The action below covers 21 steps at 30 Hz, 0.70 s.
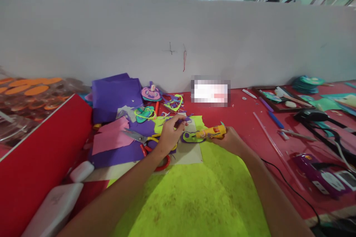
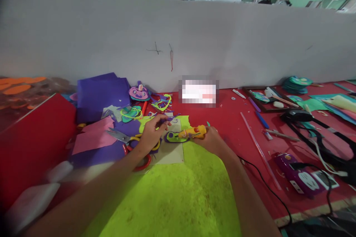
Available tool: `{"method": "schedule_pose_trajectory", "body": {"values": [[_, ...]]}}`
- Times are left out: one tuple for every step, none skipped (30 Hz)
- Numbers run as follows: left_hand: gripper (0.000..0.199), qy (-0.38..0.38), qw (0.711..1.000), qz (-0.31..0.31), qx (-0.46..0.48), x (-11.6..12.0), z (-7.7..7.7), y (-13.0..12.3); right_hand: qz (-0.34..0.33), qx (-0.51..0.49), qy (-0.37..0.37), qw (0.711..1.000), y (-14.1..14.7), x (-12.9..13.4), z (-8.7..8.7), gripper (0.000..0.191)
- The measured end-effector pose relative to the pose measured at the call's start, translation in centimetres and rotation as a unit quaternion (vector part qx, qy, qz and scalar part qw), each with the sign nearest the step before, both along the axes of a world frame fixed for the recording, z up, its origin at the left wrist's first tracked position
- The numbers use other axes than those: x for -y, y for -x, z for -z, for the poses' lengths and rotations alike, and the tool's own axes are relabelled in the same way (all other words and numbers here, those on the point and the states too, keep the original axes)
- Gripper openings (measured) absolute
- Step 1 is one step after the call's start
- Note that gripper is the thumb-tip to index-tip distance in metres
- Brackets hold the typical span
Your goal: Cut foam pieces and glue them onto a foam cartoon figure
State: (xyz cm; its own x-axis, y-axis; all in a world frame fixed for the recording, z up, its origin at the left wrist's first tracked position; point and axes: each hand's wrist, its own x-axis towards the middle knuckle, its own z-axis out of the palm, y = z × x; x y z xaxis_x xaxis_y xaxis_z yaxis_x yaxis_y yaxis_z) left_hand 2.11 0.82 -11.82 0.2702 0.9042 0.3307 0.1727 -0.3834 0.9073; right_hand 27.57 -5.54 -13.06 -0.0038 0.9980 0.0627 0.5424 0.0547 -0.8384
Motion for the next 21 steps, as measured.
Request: {"method": "schedule_pose_trajectory", "body": {"values": [[0.012,0.0,1.0,0.0,0.0,0.0,-0.01,0.0,0.005,0.003,-0.002,1.0,-0.01,0.02,0.05,0.022],[0.012,0.0,1.0,0.0,0.001,0.01,-0.03,0.0,0.008,-0.001,-0.003,1.0,-0.03,0.04,0.07,0.023],[0.012,0.0,1.0,-0.001,0.001,0.01,-0.05,0.0,0.007,-0.01,-0.002,1.0,-0.06,0.04,0.06,0.024],[0.012,0.0,1.0,-0.002,0.0,0.03,-0.06,0.01,0.004,-0.019,-0.001,1.0,-0.11,0.04,0.05,0.025],[0.012,-0.001,1.0,-0.003,0.0,0.04,-0.07,0.01,0.0,-0.025,0.0,1.0,-0.15,0.04,0.04,0.026],[0.012,-0.002,1.0,-0.004,-0.001,0.05,-0.07,0.02,-0.004,-0.027,0.0,1.0,-0.19,0.04,0.04,0.027],[0.012,-0.002,1.0,-0.003,-0.003,0.06,-0.05,0.04,-0.008,-0.024,-0.002,1.0,-0.22,0.05,0.05,0.026],[0.012,-0.001,1.0,-0.003,-0.004,0.07,-0.03,0.06,-0.008,-0.019,-0.005,1.0,-0.23,0.06,0.07,0.026],[0.012,0.0,1.0,-0.003,-0.006,0.06,0.01,0.08,-0.006,-0.011,-0.008,1.0,-0.21,0.07,0.09,0.025],[0.012,0.001,1.0,-0.003,-0.007,0.05,0.04,0.1,-0.003,-0.003,-0.01,1.0,-0.18,0.08,0.11,0.023],[0.012,0.001,1.0,-0.002,-0.008,0.03,0.08,0.12,0.002,0.006,-0.01,1.0,-0.13,0.1,0.12,0.022],[0.012,0.001,1.0,-0.001,-0.008,0.0,0.1,0.13,0.006,0.016,-0.01,1.0,-0.07,0.11,0.12,0.02],[0.012,0.001,1.0,-0.001,-0.009,-0.03,0.11,0.12,0.007,0.027,-0.008,1.0,-0.01,0.11,0.12,0.019],[0.012,0.0,1.0,0.0,-0.01,-0.05,0.11,0.12,0.007,0.037,-0.006,0.999,0.05,0.12,0.11,0.018],[0.012,-0.001,1.0,0.0,-0.011,-0.06,0.09,0.1,0.005,0.047,-0.005,0.999,0.11,0.12,0.11,0.017],[0.011,-0.002,1.0,0.001,-0.012,-0.06,0.06,0.09,0.005,0.055,-0.005,0.998,0.15,0.12,0.12,0.017],[0.011,-0.003,1.0,0.001,-0.014,-0.05,0.03,0.07,0.005,0.063,-0.006,0.998,0.17,0.12,0.13,0.016],[0.011,-0.004,1.0,0.0,-0.015,-0.03,0.0,0.06,0.005,0.072,-0.007,0.997,0.18,0.13,0.14,0.016],[0.011,-0.005,1.0,0.0,-0.016,0.0,-0.03,0.06,0.006,0.081,-0.008,0.997,0.17,0.14,0.14,0.015],[0.011,-0.006,1.0,-0.001,-0.016,0.03,-0.06,0.06,0.009,0.09,-0.009,0.996,0.17,0.16,0.14,0.014],[0.011,-0.007,1.0,-0.001,-0.017,0.06,-0.09,0.06,0.009,0.097,-0.009,0.995,0.16,0.18,0.12,0.013]]}}
